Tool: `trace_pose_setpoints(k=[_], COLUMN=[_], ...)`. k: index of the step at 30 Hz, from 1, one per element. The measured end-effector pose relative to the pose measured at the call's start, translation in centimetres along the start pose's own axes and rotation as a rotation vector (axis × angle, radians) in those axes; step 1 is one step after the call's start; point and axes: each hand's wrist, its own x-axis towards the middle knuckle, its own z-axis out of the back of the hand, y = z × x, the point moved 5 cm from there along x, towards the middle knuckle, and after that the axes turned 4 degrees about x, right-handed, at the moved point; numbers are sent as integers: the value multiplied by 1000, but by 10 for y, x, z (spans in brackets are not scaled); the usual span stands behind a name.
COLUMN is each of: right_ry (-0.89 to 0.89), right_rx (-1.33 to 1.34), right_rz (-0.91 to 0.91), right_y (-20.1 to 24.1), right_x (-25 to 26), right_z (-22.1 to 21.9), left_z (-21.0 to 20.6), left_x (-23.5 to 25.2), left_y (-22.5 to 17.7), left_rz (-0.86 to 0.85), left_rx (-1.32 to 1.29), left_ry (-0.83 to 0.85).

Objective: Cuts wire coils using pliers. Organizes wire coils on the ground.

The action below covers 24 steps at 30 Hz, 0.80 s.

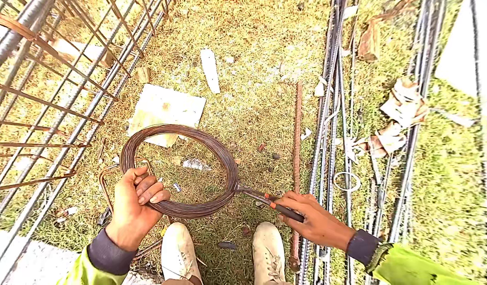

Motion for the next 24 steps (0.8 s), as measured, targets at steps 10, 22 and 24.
trace_pose_setpoints(k=[10, 22, 24], right_ry=[-169, -229, -156], right_rx=[-369, -468, -443], right_rz=[161, -31, -90], right_y=[16, 25, 20], right_x=[-2, -5, -8], right_z=[-1, -4, -6], left_z=[-1, -11, -14], left_x=[-1, 0, 1], left_y=[0, -6, -11], left_rz=[-8, -28, -39], left_rx=[4, -39, -46], left_ry=[7, -3, -17])
